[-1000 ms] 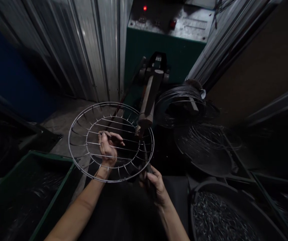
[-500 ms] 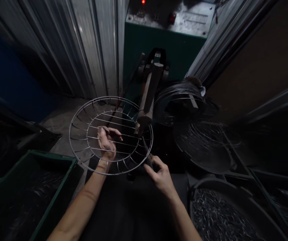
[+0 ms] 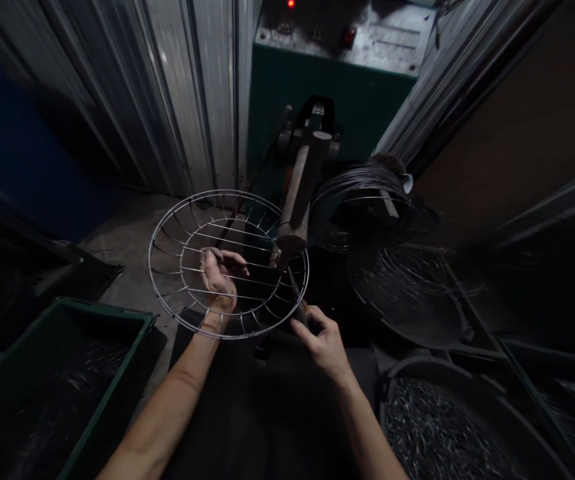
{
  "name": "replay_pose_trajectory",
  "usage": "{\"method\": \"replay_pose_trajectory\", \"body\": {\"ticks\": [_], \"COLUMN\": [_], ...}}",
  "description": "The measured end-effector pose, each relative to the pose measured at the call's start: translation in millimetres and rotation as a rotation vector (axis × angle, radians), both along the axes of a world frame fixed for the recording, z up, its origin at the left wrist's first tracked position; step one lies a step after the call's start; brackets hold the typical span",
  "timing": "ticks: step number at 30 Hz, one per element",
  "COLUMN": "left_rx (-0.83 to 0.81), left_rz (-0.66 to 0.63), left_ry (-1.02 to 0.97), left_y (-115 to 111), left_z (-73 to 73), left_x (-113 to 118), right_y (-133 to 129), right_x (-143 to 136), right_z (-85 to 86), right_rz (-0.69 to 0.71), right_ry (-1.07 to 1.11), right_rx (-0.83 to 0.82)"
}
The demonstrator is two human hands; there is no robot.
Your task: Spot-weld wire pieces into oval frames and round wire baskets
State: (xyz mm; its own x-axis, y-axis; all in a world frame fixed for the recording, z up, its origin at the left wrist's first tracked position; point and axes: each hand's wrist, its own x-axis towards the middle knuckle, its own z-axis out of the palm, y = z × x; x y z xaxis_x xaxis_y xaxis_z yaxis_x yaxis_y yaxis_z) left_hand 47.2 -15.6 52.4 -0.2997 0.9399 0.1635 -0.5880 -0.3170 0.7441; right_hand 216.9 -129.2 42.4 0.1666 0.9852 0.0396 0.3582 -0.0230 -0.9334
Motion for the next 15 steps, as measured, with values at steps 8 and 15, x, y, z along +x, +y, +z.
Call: {"method": "replay_pose_trajectory", "body": {"ticks": [8, 15], "left_rx": [-0.031, -0.021], "left_rz": [-0.018, -0.268], "left_ry": [-0.030, -0.031], "left_y": [-7.2, -5.9], "left_z": [-9.9, -15.7], "left_x": [-4.3, -7.9], "right_y": [-4.8, -84.4], "right_x": [-8.5, 32.4], "right_z": [9.0, 7.1], "right_rz": [-0.016, -0.309], "right_ry": [0.055, -0.007], "right_rx": [-0.022, -0.198]}}
